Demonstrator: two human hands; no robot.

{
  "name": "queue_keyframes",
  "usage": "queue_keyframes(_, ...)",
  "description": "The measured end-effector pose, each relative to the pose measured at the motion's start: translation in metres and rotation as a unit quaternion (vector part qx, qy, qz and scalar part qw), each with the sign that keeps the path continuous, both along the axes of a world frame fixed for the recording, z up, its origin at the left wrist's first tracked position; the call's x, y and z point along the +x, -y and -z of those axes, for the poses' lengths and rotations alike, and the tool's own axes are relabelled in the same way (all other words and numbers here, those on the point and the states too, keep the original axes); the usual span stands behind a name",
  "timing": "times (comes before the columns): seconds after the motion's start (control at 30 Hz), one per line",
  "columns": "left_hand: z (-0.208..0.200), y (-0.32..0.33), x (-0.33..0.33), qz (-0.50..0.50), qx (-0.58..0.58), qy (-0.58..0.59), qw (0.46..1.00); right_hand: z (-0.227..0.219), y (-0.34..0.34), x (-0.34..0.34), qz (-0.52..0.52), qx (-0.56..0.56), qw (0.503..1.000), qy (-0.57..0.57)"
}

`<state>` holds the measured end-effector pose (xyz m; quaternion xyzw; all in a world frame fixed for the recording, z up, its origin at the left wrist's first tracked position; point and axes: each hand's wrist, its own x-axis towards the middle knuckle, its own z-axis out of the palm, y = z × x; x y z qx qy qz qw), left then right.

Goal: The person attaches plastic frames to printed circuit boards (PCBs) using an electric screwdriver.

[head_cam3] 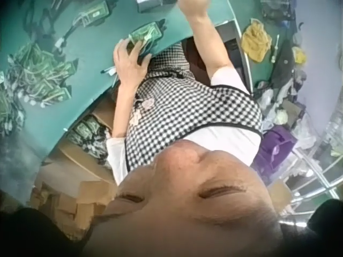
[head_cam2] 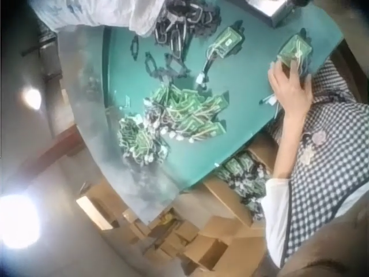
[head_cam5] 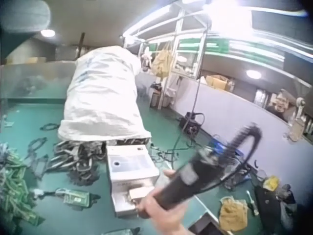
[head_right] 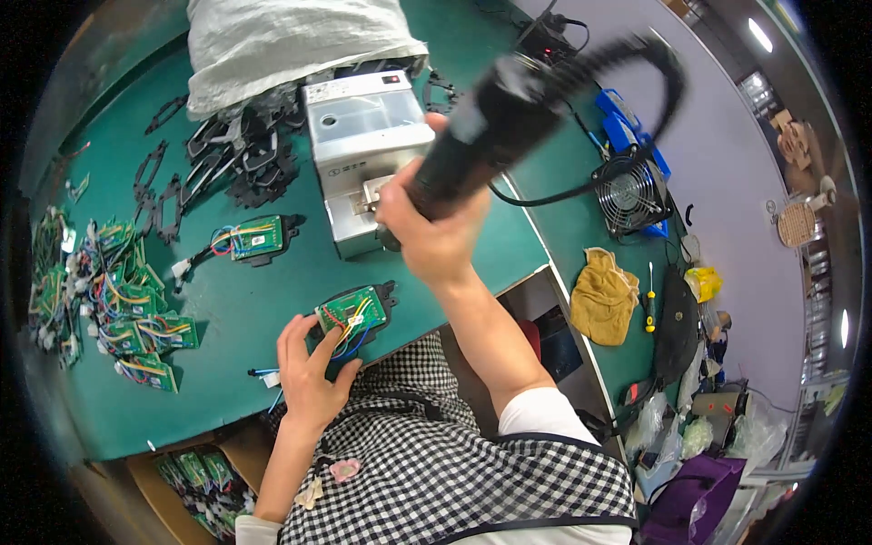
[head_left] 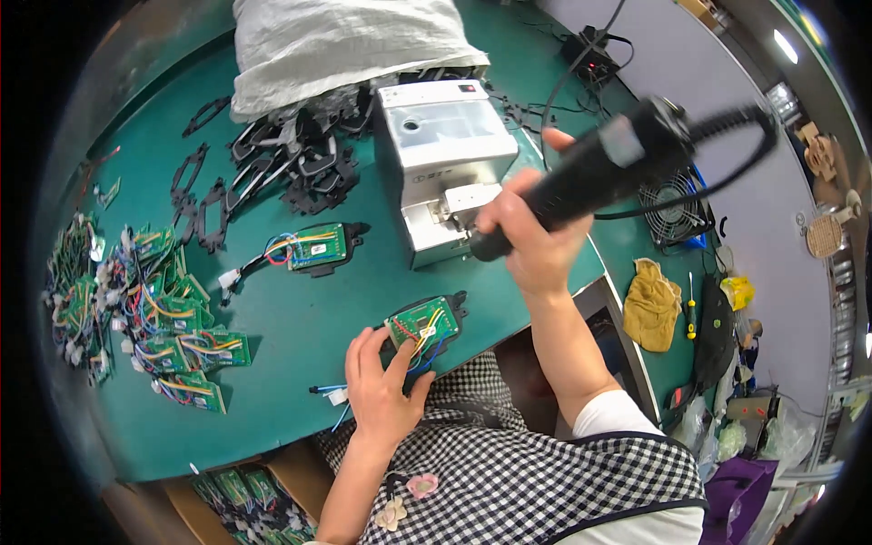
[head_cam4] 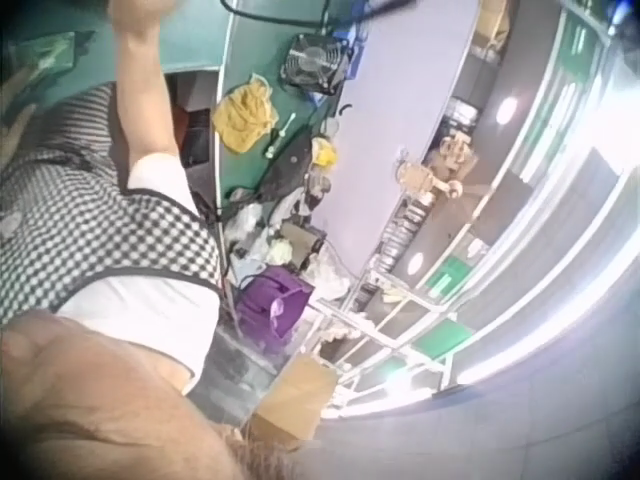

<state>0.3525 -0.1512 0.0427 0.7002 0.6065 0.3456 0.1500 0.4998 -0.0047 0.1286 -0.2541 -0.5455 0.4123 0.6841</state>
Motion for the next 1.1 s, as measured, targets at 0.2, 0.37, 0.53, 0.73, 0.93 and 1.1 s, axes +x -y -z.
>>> queue_keyframes(0.2, 0.012, -0.006, 0.001, -0.014, 0.026, 0.004, 1.0, 0.019, 0.039, -0.027, -0.106, 0.001, 0.994, 0.023)
queue_keyframes(0.37, 0.016, -0.006, 0.003, -0.036, 0.05, -0.012, 0.998, 0.033, 0.042, -0.061, -0.128, -0.059, 0.99, -0.009)
queue_keyframes(0.53, 0.015, -0.006, 0.003, -0.041, 0.049, -0.009, 0.998, 0.037, 0.042, -0.071, -0.119, -0.078, 0.99, 0.015)
queue_keyframes(0.73, 0.017, -0.01, 0.004, -0.05, 0.046, 0.019, 0.997, 0.04, 0.032, -0.072, -0.204, -0.093, 0.963, 0.149)
queue_keyframes(0.93, 0.015, -0.026, 0.003, -0.063, 0.077, -0.006, 0.995, 0.044, 0.019, -0.066, -0.228, 0.055, 0.95, 0.205)
queue_keyframes(1.1, 0.015, -0.018, 0.0, -0.039, 0.032, 0.001, 0.999, 0.015, 0.026, -0.039, -0.105, -0.036, 0.992, 0.059)
